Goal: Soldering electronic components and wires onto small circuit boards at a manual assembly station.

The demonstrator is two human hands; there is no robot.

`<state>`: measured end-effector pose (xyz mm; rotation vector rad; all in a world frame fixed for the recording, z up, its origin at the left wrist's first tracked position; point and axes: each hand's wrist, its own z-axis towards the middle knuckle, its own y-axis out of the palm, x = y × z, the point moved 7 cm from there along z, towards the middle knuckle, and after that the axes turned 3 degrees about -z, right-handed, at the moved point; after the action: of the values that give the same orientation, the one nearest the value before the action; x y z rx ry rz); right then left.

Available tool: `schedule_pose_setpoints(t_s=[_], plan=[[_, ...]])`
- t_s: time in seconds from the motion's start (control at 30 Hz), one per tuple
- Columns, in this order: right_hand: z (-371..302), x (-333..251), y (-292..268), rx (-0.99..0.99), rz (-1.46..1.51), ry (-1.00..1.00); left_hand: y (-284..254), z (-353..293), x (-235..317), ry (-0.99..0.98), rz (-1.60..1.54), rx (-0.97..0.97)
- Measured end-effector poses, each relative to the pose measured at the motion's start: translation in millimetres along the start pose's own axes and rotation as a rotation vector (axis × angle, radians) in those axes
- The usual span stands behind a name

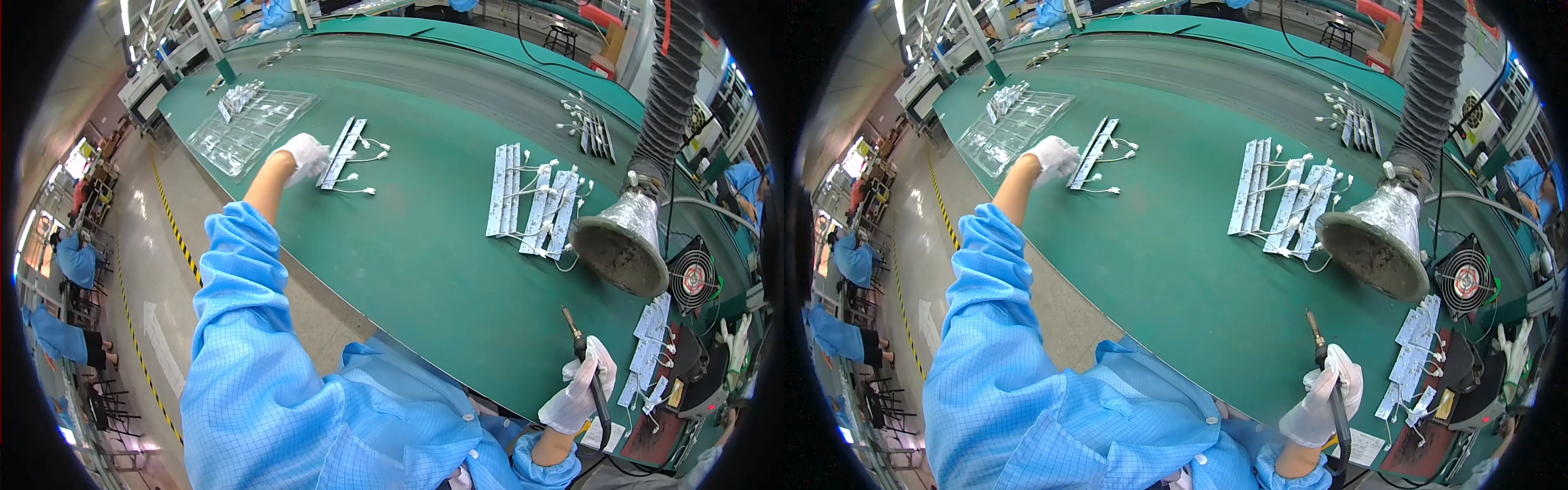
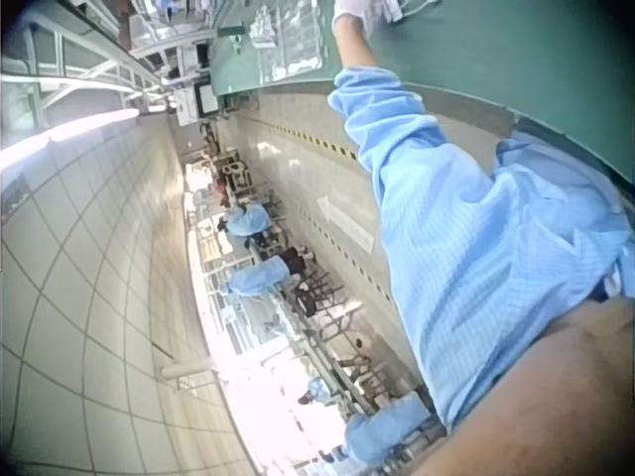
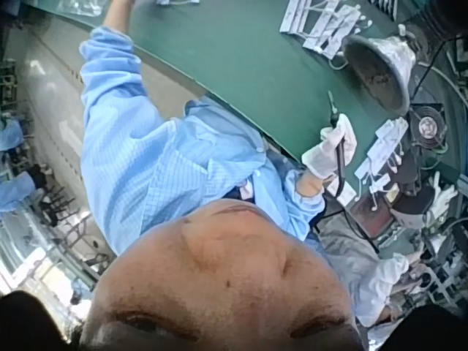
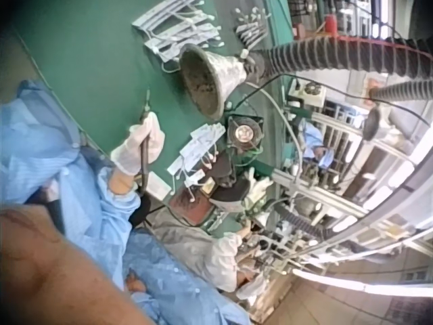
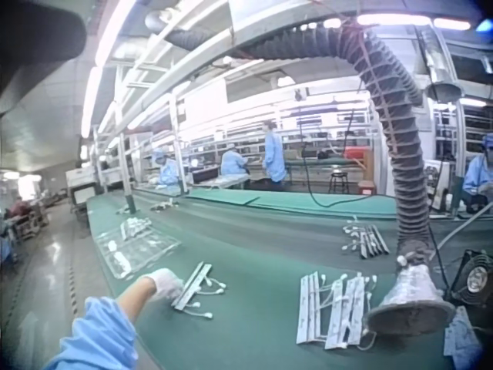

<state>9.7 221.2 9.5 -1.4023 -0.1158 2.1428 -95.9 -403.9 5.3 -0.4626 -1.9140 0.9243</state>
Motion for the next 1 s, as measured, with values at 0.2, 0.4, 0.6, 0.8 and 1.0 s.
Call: schedule_pose_setpoints(t_s=[0.2,0.4,0.6,0.8,1.0], plan=[[7,-23,10,-0.015,0.126,-0.013,-7,-54,80,0.286,0.251,0.684],[6,-6,0,0.008,0.134,-0.043,149,-111,226,0.699,0.328,0.257],[11,-10,1,-0.051,0.100,-0.102,205,-99,248,0.727,0.292,0.136],[10,-49,2,-0.040,-0.288,-0.499,203,-89,227,0.473,-0.486,0.036],[5,-47,2,0.053,-0.466,-0.764,221,-67,224,0.344,-1.344,-0.460]])
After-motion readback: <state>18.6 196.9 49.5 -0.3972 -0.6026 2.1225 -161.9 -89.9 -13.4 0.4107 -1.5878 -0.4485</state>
